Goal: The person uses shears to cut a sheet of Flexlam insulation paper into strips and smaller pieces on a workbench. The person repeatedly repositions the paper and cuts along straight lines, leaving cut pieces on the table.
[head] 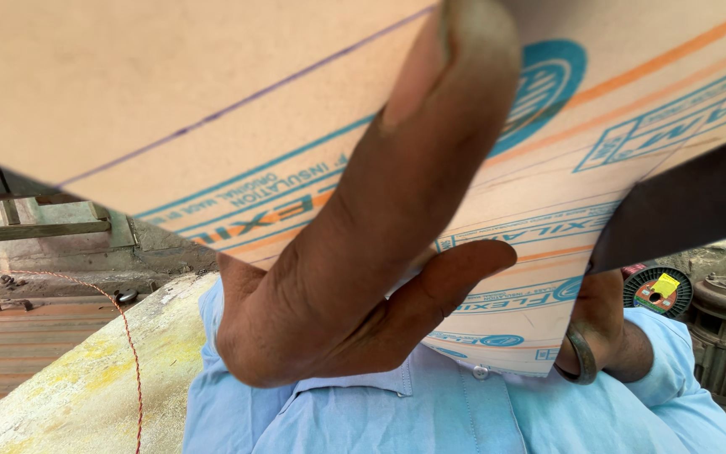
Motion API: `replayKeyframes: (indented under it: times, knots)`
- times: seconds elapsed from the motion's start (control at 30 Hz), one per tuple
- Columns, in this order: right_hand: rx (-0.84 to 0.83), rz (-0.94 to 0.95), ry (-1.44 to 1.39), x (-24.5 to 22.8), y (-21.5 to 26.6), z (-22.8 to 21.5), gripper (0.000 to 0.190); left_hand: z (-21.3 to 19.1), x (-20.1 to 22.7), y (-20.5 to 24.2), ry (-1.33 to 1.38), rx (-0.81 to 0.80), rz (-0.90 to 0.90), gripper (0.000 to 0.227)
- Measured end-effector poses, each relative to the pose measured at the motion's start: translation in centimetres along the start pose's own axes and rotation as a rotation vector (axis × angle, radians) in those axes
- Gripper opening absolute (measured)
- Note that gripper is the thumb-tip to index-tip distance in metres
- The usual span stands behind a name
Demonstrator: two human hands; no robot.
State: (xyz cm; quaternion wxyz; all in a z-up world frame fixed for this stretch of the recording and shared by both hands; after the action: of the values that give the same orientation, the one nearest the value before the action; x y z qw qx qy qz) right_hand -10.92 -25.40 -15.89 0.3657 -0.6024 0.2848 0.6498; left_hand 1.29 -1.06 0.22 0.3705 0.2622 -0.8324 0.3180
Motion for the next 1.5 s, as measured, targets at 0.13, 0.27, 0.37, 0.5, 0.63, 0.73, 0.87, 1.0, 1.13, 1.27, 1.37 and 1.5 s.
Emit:
replayKeyframes:
  times: [0.13, 0.27, 0.37, 0.5, 0.63, 0.73, 0.87, 1.0, 1.13, 1.27, 1.37, 1.5]
  knots:
    - [0.001, 0.002, -0.003, -0.1, 0.0, -0.1, 0.079, 0.1, -0.3, 0.3, 0.002, -0.001, -0.009, 0.06]
    - [-0.001, 0.005, -0.003, -0.1, -0.2, 0.0, 0.08, -0.4, -0.7, 1.3, 0.0, -0.003, -0.028, 0.06]
    - [0.0, 0.002, -0.005, -0.2, -0.2, -0.1, 0.08, -0.5, -1.0, 1.6, 0.004, -0.009, -0.028, 0.06]
    - [0.0, 0.0, -0.006, -0.1, -0.4, -0.1, 0.08, -0.5, -1.3, 1.9, 0.01, -0.021, -0.026, 0.061]
    - [0.004, 0.004, -0.004, 0.3, -0.8, 0.1, 0.081, -0.7, -1.5, 2.1, 0.014, -0.029, -0.027, 0.061]
    - [0.006, 0.0, 0.002, 0.5, -1.2, 0.1, 0.081, -0.8, -1.5, 2.1, 0.021, -0.04, -0.026, 0.061]
    - [0.014, -0.012, -0.003, 0.8, -1.8, 0.6, 0.081, -1.5, -1.7, 2.9, 0.021, -0.048, -0.028, 0.061]
    - [0.045, -0.028, -0.015, 0.5, -1.6, 0.3, 0.082, -1.5, -1.5, 2.8, 0.02, -0.065, -0.025, 0.061]
    - [0.059, -0.027, -0.035, 0.4, -1.6, 0.6, 0.082, -1.9, -1.6, 3.4, 0.023, -0.062, -0.036, 0.061]
    - [0.074, -0.035, -0.038, 0.7, -1.4, 0.4, 0.083, -2.3, -1.7, 3.6, 0.023, -0.064, -0.036, 0.062]
    - [0.074, -0.054, -0.017, 1.7, -0.6, 0.2, 0.083, -2.7, -1.7, 3.7, 0.004, -0.052, -0.032, 0.062]
    - [0.026, -0.033, 0.173, 3.5, 0.5, -0.7, 0.066, -2.7, -1.2, 3.6, -0.105, 0.013, -0.037, 0.066]
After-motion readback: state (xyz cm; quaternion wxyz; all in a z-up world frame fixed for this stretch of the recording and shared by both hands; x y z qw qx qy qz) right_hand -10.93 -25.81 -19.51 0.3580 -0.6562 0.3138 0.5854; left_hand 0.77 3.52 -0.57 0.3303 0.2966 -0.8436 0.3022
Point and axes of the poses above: each hand's wrist, its own y-axis away from the middle knuckle, its own z-axis out of the palm, x = y × z, the point moved 2 cm from there along -y, towards the middle knuckle, and after that the axes turned 12 degrees about -x, right-handed, at the moved point
